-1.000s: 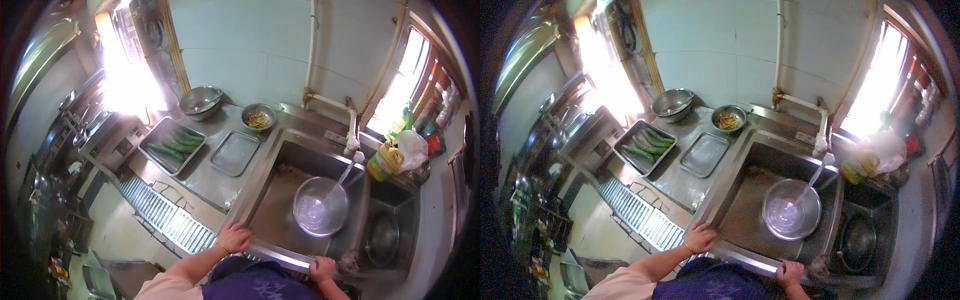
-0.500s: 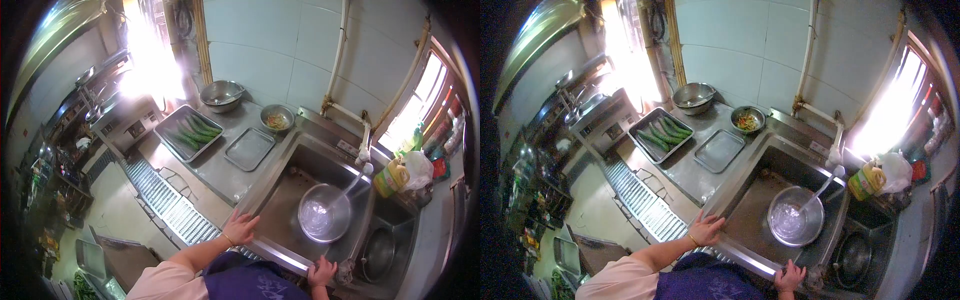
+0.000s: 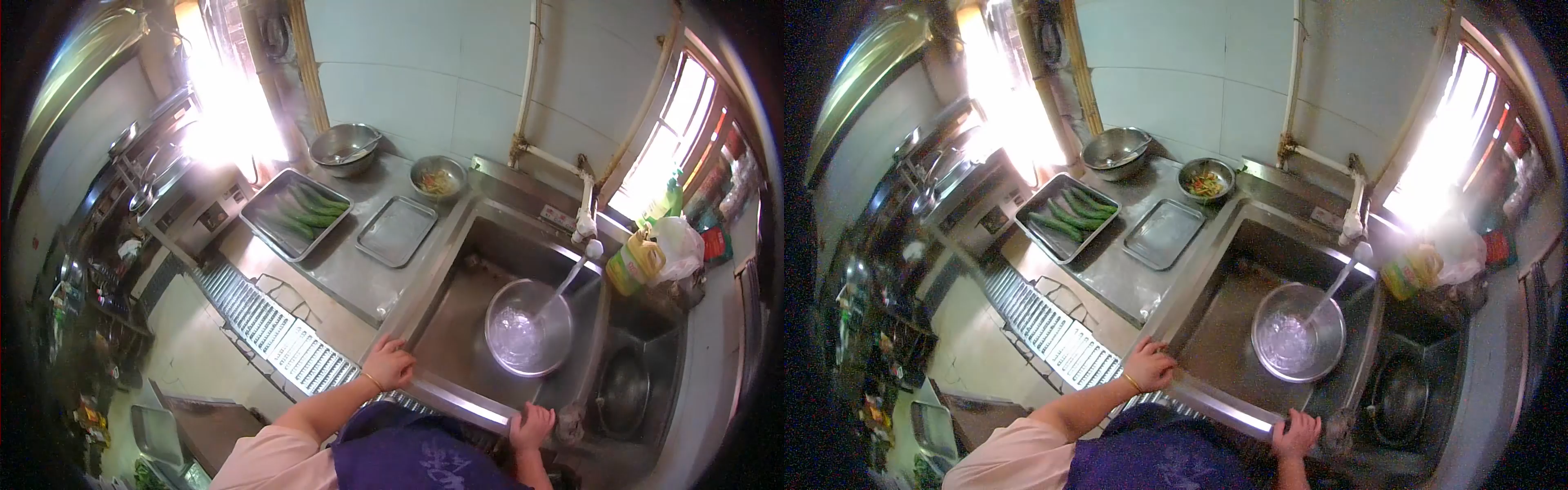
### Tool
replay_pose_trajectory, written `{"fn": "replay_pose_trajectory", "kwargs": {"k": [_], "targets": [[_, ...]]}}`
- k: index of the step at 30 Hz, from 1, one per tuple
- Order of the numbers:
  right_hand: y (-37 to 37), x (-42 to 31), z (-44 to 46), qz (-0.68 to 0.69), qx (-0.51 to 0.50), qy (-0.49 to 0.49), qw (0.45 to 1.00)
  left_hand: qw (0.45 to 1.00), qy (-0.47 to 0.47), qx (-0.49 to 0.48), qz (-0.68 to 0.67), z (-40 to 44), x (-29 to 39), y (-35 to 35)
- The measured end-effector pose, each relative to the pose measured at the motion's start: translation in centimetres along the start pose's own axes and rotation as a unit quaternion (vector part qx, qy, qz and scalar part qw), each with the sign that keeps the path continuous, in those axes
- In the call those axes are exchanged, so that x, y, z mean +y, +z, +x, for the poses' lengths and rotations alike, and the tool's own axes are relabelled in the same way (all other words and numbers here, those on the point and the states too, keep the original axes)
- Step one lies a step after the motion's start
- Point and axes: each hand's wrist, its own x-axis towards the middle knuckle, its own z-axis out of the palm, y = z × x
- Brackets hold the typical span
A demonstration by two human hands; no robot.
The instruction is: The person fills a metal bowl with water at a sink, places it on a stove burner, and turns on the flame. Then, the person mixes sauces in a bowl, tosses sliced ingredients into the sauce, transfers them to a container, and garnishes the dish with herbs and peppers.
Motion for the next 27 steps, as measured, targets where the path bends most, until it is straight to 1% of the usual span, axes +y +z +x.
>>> {"fn": "replay_pose_trajectory", "kwargs": {"k": [3,6,9,12,15,18,21,22,25,27], "targets": [[-0.3,0.2,0.2,0.035,-0.121,0.102,0.987,1.0,-0.001,0.014,-0.009,0.2,0.1,0.0],[-0.1,0.3,0.2,0.041,-0.082,0.078,0.993,1.0,-0.006,0.009,-0.006,0.2,0.1,0.0],[-0.1,0.1,0.5,0.036,-0.082,0.077,0.993,1.0,-0.006,0.01,-0.003,0.3,0.2,-0.4],[0.1,0.9,0.3,-0.019,-0.089,-0.001,0.996,1.0,0.003,0.016,-0.006,0.3,0.3,-0.3],[0.4,1.1,0.4,-0.022,-0.033,-0.016,0.999,1.0,0.003,0.009,-0.007,0.6,0.4,-0.3],[-0.2,0.4,0.7,-0.009,-0.003,0.0,1.0,1.0,0.001,0.007,0.001,0.7,0.5,-0.2],[-0.7,0.2,0.6,0.065,-0.122,0.115,0.984,1.0,0.004,0.022,-0.006,0.9,1.0,-0.5],[-0.9,0.1,0.8,0.049,-0.133,0.116,0.983,1.0,0.002,0.018,-0.001,0.9,0.9,-0.3],[-0.2,0.9,0.5,-0.013,-0.155,0.054,0.986,1.0,0.008,0.01,0.005,1.0,1.0,-0.5],[0.4,1.1,0.4,0.001,-0.066,0.026,0.997,1.0,0.008,0.012,0.006,1.0,1.0,-0.3]]}}
